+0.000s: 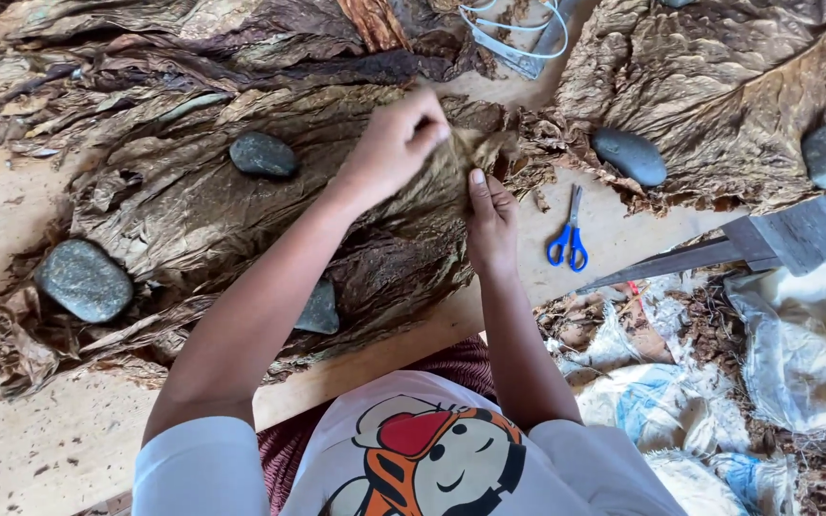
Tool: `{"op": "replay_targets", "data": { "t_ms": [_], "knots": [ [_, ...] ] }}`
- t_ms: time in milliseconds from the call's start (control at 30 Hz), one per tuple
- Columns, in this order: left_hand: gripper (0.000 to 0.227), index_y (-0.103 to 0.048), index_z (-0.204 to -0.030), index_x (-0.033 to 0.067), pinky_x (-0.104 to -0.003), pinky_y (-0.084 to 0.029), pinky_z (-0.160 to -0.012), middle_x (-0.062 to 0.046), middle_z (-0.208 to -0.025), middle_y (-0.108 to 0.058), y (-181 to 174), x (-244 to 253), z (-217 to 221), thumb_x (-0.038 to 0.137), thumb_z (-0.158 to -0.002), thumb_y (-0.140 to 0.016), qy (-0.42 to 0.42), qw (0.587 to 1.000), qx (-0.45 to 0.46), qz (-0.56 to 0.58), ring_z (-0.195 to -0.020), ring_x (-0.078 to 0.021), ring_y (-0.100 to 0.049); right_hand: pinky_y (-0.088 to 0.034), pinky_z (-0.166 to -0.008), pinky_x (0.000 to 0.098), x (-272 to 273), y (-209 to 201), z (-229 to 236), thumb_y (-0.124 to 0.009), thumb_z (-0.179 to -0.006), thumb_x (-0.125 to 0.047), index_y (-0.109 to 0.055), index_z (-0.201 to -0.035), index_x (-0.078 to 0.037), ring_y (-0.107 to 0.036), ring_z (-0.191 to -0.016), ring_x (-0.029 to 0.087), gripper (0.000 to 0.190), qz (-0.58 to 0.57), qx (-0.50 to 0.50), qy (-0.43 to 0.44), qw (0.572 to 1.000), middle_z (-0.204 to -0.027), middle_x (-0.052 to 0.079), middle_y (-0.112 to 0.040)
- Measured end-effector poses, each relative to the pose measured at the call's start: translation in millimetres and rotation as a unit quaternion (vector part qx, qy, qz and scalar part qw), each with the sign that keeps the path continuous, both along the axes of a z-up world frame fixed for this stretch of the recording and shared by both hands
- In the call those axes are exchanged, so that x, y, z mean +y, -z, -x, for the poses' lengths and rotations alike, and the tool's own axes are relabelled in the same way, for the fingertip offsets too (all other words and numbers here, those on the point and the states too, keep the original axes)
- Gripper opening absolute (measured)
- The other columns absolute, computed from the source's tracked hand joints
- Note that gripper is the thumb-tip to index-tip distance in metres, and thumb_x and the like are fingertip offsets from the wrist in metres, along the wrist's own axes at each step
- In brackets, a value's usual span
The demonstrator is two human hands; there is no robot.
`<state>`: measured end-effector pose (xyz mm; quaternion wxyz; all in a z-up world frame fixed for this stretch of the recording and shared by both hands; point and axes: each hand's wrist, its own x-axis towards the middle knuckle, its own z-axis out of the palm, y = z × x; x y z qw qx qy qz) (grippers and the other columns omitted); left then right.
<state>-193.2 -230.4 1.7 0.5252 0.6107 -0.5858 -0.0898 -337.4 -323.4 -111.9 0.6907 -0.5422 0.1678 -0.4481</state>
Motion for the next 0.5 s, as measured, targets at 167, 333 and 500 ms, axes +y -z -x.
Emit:
{"op": "replay_targets", "data": {
  "t_ms": [167, 333, 500],
  "knots": [
    [0.014, -0.047, -0.080, 0.0101, -0.030, -0.047, -0.067, -0.009, -0.122, -0.063, -19.4, -2.5, 1.9, 0.003, -0.089, -0.054, -0.060, 0.990, 0.084, -0.093, -0.085, -0.0166, -0.061, -0.037, -0.056, 0.0236, 9.2, -47.5, 11.4, -0.051, -0.098, -0.015, -0.057, -0.071, -0.013, -0.046, -0.060, 0.009, 0.028, -0.123, -0.016, -0.097, 0.988, -0.066, -0.002, -0.052],
    [0.027, -0.056, -0.087, 0.0073, -0.032, -0.048, -0.073, -0.006, -0.082, -0.061, -40.0, 5.1, 25.4, 0.034, -0.090, -0.062, 0.029, 0.974, 0.147, -0.169, -0.077, -0.0159, -0.059, -0.057, -0.053, 0.0310, 21.9, -56.1, 6.6, -0.054, -0.095, -0.002, -0.059, -0.096, 0.000, -0.060, -0.065, 0.018, 0.006, -0.023, -0.032, -0.091, 0.995, -0.080, 0.009, -0.058],
    [0.011, -0.069, -0.085, 0.0016, -0.028, -0.047, -0.062, -0.010, -0.072, -0.065, -12.4, -14.2, 16.4, 0.013, -0.085, -0.068, 0.039, 0.983, 0.159, -0.080, -0.066, -0.0154, -0.059, -0.058, -0.059, 0.0327, 25.2, -54.5, 10.8, -0.056, -0.092, 0.003, -0.060, -0.099, 0.005, -0.066, -0.073, 0.018, 0.008, 0.032, -0.023, -0.026, 0.999, -0.079, 0.010, -0.061]
  ]
}}
